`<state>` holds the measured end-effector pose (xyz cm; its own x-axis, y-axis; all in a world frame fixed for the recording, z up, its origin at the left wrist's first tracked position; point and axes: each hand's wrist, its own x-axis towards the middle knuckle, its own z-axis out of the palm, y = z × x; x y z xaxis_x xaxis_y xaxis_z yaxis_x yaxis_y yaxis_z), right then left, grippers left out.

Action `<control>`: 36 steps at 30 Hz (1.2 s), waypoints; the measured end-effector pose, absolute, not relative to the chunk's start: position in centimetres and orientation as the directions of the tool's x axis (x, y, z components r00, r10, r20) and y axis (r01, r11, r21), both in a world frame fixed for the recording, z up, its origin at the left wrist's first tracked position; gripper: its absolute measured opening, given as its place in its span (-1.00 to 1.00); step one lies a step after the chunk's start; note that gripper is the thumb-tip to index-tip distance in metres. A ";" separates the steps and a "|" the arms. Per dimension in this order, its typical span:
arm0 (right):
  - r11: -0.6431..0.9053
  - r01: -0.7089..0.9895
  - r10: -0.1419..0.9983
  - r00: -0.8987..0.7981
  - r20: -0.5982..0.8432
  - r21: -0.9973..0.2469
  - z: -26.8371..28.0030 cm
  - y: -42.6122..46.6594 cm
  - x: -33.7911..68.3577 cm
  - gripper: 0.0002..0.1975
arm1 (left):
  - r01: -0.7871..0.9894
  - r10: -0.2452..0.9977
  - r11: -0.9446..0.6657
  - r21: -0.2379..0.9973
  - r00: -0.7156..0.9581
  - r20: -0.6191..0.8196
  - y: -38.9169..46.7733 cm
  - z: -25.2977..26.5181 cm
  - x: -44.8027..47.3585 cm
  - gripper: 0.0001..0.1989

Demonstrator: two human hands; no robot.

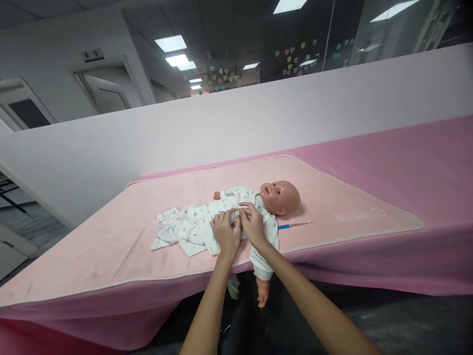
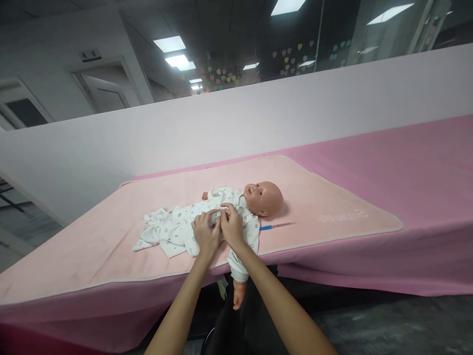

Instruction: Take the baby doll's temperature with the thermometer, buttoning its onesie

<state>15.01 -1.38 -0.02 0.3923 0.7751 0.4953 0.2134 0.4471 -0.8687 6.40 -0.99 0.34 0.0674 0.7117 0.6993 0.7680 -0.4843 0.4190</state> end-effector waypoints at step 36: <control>0.466 0.280 0.751 0.375 0.543 -0.839 -0.6 -0.9 15.2 -0.80 | 0.758 0.716 -0.482 0.439 0.051 0.696 -0.8 0.1 6.3 -0.83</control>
<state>15.16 -0.86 -0.64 0.3754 0.7513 0.5427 0.2797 0.4664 -0.8392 6.29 -0.83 0.13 0.0512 0.7158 0.6964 0.7583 -0.4816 0.4393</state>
